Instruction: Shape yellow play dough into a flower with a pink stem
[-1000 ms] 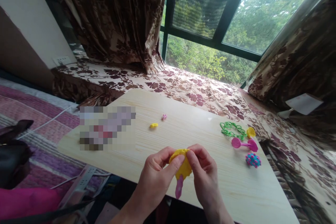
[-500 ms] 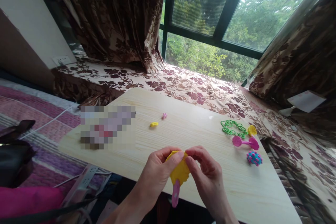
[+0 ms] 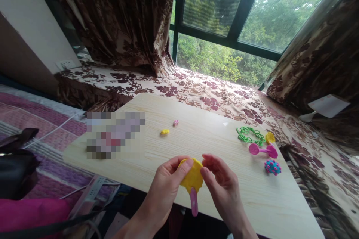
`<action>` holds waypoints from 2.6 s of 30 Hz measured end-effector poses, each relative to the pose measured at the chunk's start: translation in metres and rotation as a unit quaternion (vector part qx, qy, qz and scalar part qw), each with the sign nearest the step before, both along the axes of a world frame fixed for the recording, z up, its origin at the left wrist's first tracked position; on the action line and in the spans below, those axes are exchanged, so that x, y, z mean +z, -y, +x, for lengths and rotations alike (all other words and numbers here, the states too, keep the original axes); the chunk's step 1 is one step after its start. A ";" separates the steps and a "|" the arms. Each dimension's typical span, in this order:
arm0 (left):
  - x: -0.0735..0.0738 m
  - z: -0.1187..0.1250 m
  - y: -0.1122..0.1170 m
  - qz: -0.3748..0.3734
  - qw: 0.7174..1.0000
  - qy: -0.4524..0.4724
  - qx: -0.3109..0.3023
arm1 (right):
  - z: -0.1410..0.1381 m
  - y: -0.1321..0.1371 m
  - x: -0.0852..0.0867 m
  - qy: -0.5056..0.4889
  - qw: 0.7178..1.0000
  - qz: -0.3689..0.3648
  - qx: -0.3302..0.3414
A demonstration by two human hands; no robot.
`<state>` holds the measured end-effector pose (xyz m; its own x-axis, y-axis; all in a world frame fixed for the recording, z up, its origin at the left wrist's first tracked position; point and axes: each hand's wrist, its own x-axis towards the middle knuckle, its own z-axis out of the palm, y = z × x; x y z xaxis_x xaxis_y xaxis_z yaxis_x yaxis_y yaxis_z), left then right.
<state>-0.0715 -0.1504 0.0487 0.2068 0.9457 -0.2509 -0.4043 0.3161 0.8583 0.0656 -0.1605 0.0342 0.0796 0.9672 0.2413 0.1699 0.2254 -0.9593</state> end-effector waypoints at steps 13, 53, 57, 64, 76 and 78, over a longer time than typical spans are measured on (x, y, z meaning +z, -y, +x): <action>0.006 -0.006 -0.001 0.098 0.982 -0.156 -0.040 | 0.005 0.001 0.016 0.036 0.998 0.021 0.057; 0.007 0.001 0.006 0.076 0.992 -0.068 -0.068 | 0.011 0.002 0.031 0.112 0.988 0.049 0.093; 0.008 0.000 0.009 0.079 0.991 -0.089 -0.065 | 0.008 0.004 0.027 0.146 0.982 0.089 0.081; 0.001 -0.002 0.010 0.048 0.994 -0.072 -0.061 | 0.016 0.008 0.020 0.088 0.991 0.021 0.101; 0.009 -0.004 0.008 0.150 0.964 -0.220 -0.015 | 0.015 0.005 0.034 0.094 0.992 -0.010 0.090; 0.010 -0.004 0.008 0.165 0.959 -0.229 -0.008 | 0.014 0.005 0.034 0.086 0.992 -0.007 0.095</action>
<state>-0.0756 -0.1581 0.0584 0.1620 0.9868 -0.0065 0.0424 -0.0004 0.9991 0.0798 -0.1650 0.0685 -0.1462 0.9640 0.2223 0.2875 0.2564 -0.9228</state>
